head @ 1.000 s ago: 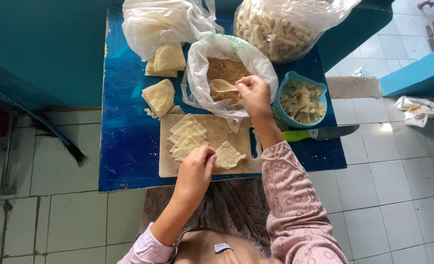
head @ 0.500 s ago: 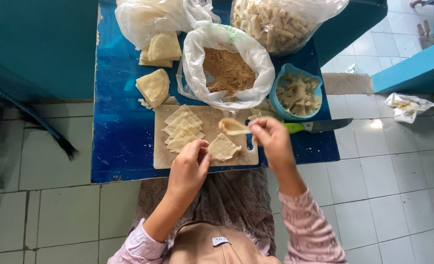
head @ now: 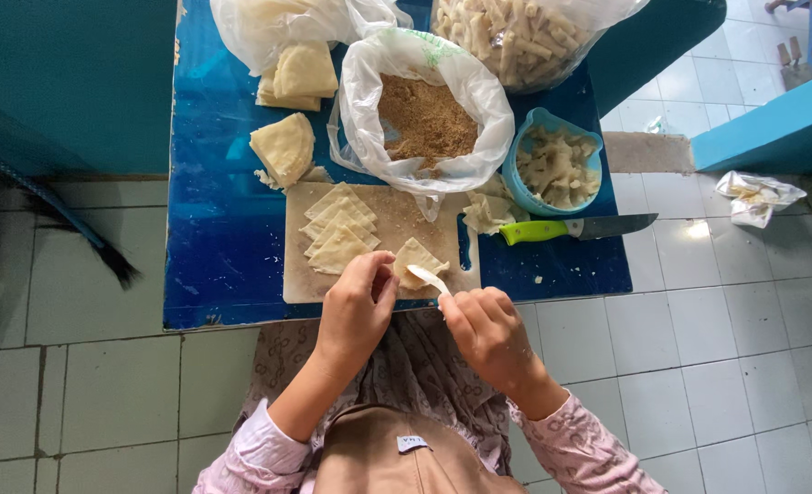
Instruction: The person pinches pieces from a block of dough, flattens them on a cutting board, spoons brown sugar filling onto the dough, folds and pinches the dough closed into filled pastries, and stacks the finished pastries on the board, placing dough scraps in a bowl.
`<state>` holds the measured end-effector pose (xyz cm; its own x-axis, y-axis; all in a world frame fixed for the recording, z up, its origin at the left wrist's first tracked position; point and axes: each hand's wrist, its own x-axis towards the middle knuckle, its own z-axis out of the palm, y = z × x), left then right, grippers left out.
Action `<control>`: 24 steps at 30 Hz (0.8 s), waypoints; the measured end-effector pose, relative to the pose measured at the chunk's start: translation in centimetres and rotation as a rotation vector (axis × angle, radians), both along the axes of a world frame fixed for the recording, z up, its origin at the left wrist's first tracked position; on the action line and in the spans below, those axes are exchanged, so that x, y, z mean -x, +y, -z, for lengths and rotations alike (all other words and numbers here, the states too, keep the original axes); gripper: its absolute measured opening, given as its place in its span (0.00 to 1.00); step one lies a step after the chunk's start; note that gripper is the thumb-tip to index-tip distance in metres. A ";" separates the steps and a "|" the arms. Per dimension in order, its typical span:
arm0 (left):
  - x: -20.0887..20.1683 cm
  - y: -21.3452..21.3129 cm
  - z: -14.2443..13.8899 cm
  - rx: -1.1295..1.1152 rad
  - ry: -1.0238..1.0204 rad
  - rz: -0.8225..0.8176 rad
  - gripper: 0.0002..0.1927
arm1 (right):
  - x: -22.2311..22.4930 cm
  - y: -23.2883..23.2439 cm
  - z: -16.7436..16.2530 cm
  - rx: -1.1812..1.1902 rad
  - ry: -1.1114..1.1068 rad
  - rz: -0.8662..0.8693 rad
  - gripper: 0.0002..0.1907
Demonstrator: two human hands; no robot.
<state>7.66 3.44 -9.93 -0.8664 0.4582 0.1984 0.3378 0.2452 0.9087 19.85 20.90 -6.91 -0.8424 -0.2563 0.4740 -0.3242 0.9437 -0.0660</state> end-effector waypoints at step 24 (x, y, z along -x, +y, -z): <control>0.8 1.5 0.9 -0.029 0.056 0.117 0.15 | 8.7 0.8 -0.4 0.424 -0.002 0.538 0.05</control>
<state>6.88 4.91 -10.80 -0.7948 0.5484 0.2599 0.4129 0.1748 0.8938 11.16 21.68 -6.51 -0.8015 0.4055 0.4394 0.1831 0.8661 -0.4652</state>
